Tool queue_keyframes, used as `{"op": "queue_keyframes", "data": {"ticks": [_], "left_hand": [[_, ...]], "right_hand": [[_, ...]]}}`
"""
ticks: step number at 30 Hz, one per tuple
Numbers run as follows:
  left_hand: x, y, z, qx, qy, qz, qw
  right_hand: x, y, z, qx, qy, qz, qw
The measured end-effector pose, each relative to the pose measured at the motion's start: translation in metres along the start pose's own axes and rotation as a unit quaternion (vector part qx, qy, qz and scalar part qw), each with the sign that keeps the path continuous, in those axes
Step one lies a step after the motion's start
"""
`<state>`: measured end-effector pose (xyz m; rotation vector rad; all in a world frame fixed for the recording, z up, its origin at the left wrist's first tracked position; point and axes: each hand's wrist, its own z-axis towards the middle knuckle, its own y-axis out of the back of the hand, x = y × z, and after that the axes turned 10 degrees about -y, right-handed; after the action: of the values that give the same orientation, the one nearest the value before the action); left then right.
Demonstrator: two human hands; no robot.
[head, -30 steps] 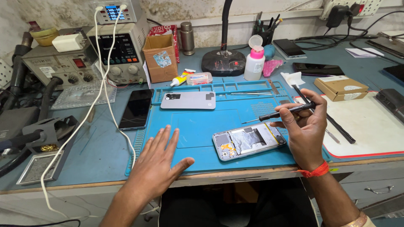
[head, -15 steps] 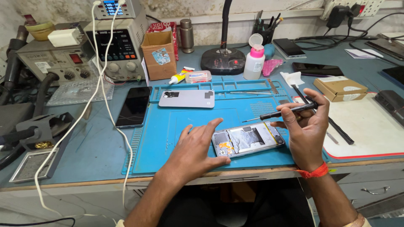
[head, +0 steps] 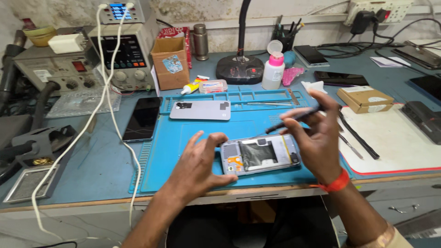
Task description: The person uses a screwdriver to unscrew the back of a disassembled smartphone on a blue mat, works on the internal components including the battery area, then presses the phone's back cover into place and applies liquid from a small bottle to the device at the end.
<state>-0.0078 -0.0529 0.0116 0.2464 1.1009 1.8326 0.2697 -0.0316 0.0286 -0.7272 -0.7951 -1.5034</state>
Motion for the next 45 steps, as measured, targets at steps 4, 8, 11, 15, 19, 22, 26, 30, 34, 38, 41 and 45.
{"op": "queue_keyframes", "data": {"ticks": [4,8,11,15,19,22,26,30,34,38,41,45], "left_hand": [[0.005,0.007,-0.003,0.036,0.063,-0.033,0.997],[0.003,0.008,-0.004,0.046,0.092,-0.047,0.994],[0.003,0.008,-0.004,0.048,0.102,-0.051,0.992],[0.002,0.007,-0.003,0.063,0.123,-0.06,0.989],[0.002,0.006,-0.003,0.066,0.133,-0.063,0.987],[0.001,0.006,-0.003,0.066,0.134,-0.06,0.987],[0.001,0.007,-0.003,0.069,0.135,-0.052,0.987],[0.001,0.007,-0.003,0.085,0.153,-0.06,0.983],[-0.001,0.009,-0.002,0.071,0.142,-0.062,0.985],[-0.003,0.013,0.0,0.065,0.141,-0.069,0.985],[0.0,0.013,0.004,0.02,0.188,-0.139,0.972],[0.016,0.0,0.022,-0.077,0.168,-0.28,0.942]], "right_hand": [[0.014,-0.023,0.021,0.089,-0.017,-0.089,0.992],[0.021,-0.045,0.034,0.145,0.011,-0.191,0.971],[0.024,-0.049,0.041,0.17,0.015,-0.199,0.965],[0.028,-0.049,0.05,0.193,0.011,-0.229,0.954],[0.035,-0.058,0.059,0.194,0.047,-0.264,0.944],[0.042,-0.067,0.063,0.185,0.04,-0.305,0.933],[0.047,-0.075,0.065,0.171,0.011,-0.362,0.916],[0.046,-0.072,0.067,0.218,0.015,-0.316,0.923],[0.045,-0.065,0.072,0.305,0.015,-0.217,0.927],[0.045,-0.065,0.072,0.304,-0.015,-0.225,0.926],[0.045,-0.071,0.07,0.237,-0.039,-0.296,0.924],[0.046,-0.073,0.071,0.21,-0.034,-0.309,0.927]]}}
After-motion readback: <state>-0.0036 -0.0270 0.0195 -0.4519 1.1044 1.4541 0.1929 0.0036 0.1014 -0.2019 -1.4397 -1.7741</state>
